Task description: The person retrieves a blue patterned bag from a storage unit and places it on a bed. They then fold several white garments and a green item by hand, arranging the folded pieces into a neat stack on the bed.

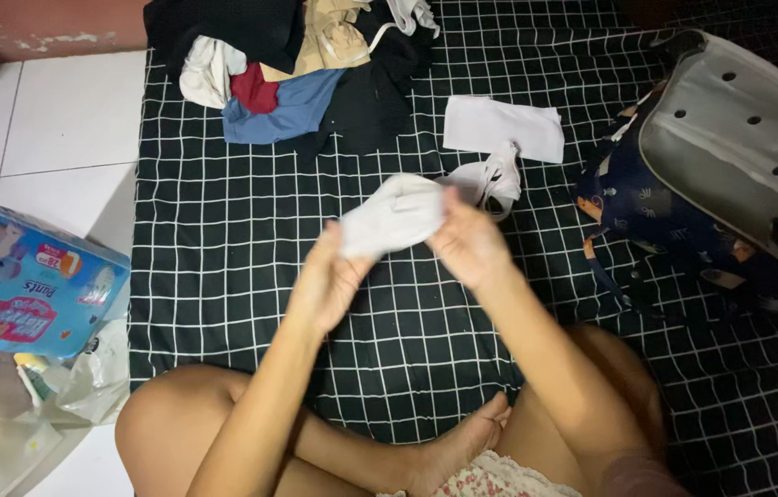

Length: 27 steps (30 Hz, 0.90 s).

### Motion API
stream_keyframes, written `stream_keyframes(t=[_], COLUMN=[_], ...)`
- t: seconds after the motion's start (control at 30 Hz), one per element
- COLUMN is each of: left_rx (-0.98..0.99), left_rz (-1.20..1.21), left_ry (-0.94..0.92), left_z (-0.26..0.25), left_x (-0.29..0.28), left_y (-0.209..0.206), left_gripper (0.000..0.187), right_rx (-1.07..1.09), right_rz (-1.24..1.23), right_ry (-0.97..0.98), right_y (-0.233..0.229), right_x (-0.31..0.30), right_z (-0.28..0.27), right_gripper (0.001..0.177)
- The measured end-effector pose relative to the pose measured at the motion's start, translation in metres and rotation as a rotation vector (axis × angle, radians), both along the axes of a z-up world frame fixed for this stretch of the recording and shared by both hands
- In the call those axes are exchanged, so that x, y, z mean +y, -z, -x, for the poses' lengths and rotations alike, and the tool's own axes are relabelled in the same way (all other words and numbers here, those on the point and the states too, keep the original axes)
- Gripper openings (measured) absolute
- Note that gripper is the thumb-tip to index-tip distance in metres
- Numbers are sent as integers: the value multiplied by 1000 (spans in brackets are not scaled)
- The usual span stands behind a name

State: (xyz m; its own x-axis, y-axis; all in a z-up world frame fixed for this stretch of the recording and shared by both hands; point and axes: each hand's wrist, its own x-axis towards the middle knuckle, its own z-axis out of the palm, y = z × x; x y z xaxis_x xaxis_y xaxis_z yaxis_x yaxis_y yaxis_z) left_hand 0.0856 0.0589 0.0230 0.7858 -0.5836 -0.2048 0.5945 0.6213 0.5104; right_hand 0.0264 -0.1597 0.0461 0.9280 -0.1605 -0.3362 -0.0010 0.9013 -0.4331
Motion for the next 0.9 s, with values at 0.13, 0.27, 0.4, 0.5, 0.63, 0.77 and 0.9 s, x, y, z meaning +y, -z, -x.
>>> stream_keyframes(t=[0.13, 0.27, 0.4, 0.5, 0.63, 0.77, 0.9], left_rx=[259, 194, 134, 77, 182, 181, 27], left_rz=[369, 471, 536, 650, 480, 311, 419], left_ry=[-38, 132, 343, 425, 304, 171, 250], left_z=[-21, -19, -4, 3, -4, -16, -20], left_x=[21, 27, 25, 17, 16, 28, 34], left_y=[-13, -15, -15, -14, -7, -1, -6], left_gripper=[40, 44, 51, 59, 62, 50, 52], right_rx=[34, 177, 200, 280, 117, -110, -667], right_rz=[127, 794, 1342, 661, -57, -48, -173], right_ry=[4, -184, -687, -482, -241, -137, -390], right_y=[-4, 17, 62, 92, 86, 42, 29], right_x=[-23, -8, 31, 67, 74, 45, 19], right_z=[3, 2, 2, 3, 8, 9, 29], right_gripper=[42, 50, 51, 52, 50, 55, 57])
